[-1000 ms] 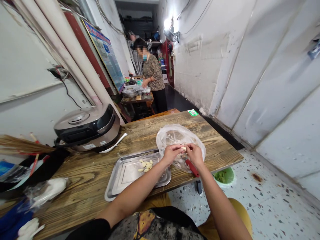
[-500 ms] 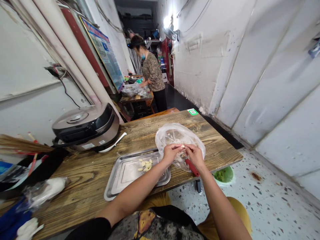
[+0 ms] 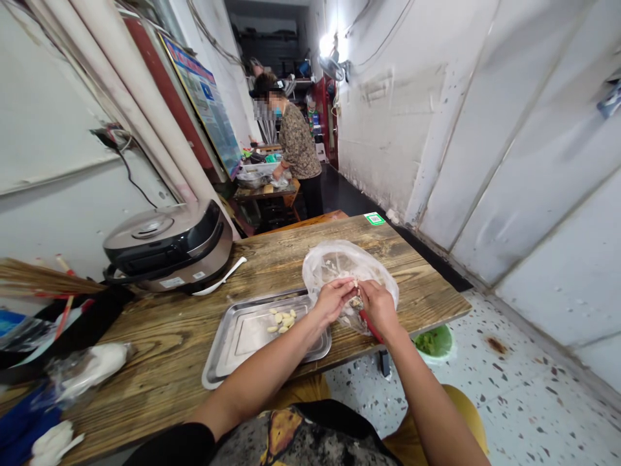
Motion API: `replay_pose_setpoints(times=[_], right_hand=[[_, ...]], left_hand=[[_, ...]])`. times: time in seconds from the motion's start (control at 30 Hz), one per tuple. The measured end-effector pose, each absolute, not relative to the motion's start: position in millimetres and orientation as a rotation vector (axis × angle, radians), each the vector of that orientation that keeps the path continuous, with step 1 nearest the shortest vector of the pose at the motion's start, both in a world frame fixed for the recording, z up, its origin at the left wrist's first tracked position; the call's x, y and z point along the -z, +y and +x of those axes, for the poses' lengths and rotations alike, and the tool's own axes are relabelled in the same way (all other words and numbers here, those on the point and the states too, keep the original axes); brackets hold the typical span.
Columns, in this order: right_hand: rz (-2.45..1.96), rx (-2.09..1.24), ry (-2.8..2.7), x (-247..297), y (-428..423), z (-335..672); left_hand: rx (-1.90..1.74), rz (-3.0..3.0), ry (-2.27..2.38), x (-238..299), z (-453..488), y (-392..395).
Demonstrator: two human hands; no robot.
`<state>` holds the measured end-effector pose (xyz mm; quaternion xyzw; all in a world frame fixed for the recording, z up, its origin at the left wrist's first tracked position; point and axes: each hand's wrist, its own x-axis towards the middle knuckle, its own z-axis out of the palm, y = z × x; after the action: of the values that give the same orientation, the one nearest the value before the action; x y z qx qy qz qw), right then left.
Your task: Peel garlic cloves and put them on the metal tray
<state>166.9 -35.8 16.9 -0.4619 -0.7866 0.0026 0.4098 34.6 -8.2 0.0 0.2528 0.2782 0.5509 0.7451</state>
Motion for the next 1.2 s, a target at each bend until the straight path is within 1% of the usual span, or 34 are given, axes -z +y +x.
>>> replay_pose_setpoints(times=[0.13,0.23,0.4,0.53,0.73,1.1,1.2], right_hand=[[-1.22,0.101,-1.992,-15.6,-36.3,164.3],[-1.257,0.083,-1.882,-13.8,-31.1,163.3],[-1.363,-0.02,-1.759,-8.6,-15.9,167.8],[-1.423,-0.172,-1.726,-4.6,-17.4,172.2],[-1.23,-0.356,-1.719,-12.5,-35.5,167.8],[-1.354,-0.02,-1.928,-21.5,-37.4,162.6],[-1.359,-0.036,-1.9,-21.1,-35.9,161.9]], left_hand=[[-1.185,0.56,0.591,-1.9,34.7,-8.2],[-1.126,0.599,0.569,-3.4,32.8,-6.1],[-1.025,0.653,0.532,-1.3,27.5,-3.7],[-1.055,0.638,0.56,4.2,24.2,-3.3],[-1.19,0.731,0.65,7.3,26.9,-3.4],[-1.3,0.914,0.844,-7.8,34.4,-10.5],[-1.268,0.901,0.804,-7.5,33.9,-11.2]])
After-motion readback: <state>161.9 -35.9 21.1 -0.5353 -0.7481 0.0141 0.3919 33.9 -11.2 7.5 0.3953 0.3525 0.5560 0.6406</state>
